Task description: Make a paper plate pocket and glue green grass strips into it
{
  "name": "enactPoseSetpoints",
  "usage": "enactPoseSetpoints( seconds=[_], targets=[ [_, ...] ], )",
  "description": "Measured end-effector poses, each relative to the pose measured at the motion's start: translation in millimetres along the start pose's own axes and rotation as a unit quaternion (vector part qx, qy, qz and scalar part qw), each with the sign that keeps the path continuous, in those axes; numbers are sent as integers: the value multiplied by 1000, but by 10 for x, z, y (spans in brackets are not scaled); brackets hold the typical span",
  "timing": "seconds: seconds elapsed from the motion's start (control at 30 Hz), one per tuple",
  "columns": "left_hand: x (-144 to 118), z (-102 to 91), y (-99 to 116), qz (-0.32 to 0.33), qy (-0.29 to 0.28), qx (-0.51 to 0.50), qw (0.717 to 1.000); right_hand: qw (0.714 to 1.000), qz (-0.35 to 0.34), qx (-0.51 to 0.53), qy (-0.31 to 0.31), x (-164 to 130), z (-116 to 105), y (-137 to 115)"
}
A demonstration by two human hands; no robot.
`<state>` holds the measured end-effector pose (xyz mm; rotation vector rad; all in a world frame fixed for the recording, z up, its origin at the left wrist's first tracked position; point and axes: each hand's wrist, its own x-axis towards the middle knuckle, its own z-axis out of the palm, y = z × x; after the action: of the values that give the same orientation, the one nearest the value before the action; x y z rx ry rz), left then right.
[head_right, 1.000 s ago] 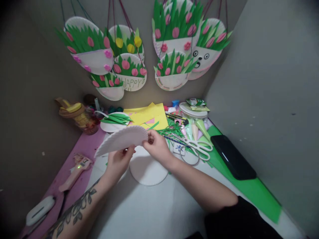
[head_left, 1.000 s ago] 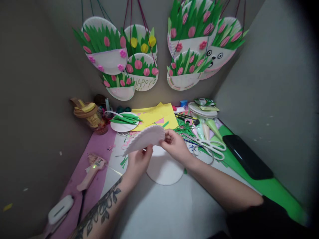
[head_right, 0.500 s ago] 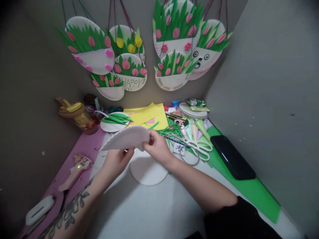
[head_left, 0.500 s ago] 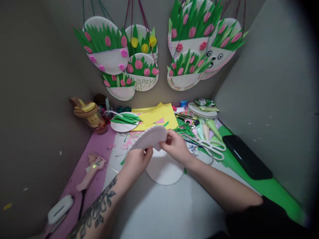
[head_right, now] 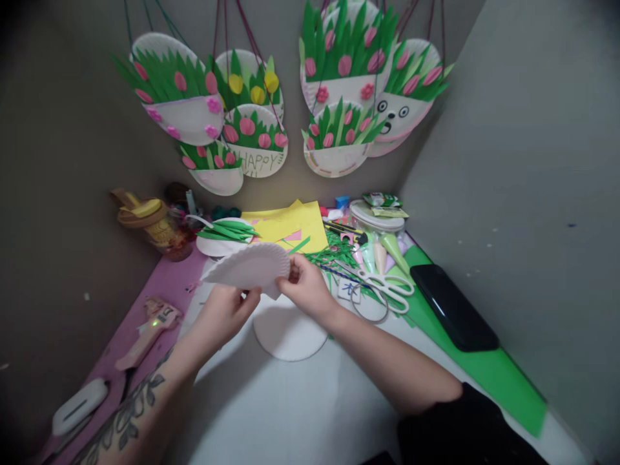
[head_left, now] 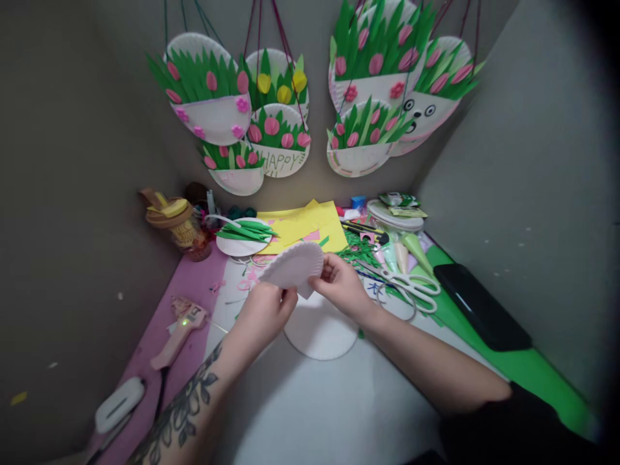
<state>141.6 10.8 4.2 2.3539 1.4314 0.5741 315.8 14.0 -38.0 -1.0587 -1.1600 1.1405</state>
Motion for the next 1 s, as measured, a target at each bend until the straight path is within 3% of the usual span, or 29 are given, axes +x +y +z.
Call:
enactPoseSetpoints(
  seconds=[0.17,0.33,0.47,0.67,0.87,1.0],
  targets=[
    [-31,31,51,-9,-23,21,999,1000,-9,-29,3,-23,7,29],
    [-100,127,130,10,7,79,997,997,-5,-65,39,-36,30,76],
    [-65,68,58,-8,40,38,998,1000,-16,-16,18,-24,10,13],
    [-26,-8,17,29,41,4,999,999,-35,-16,3,-20,8,-29],
    [-129,177,198,47,39,103,993,999,-16,-10,39,-30,44,67],
    [-114,120,183,30,27,122,992,999,-5,27,28,-16,25,35]
  ],
)
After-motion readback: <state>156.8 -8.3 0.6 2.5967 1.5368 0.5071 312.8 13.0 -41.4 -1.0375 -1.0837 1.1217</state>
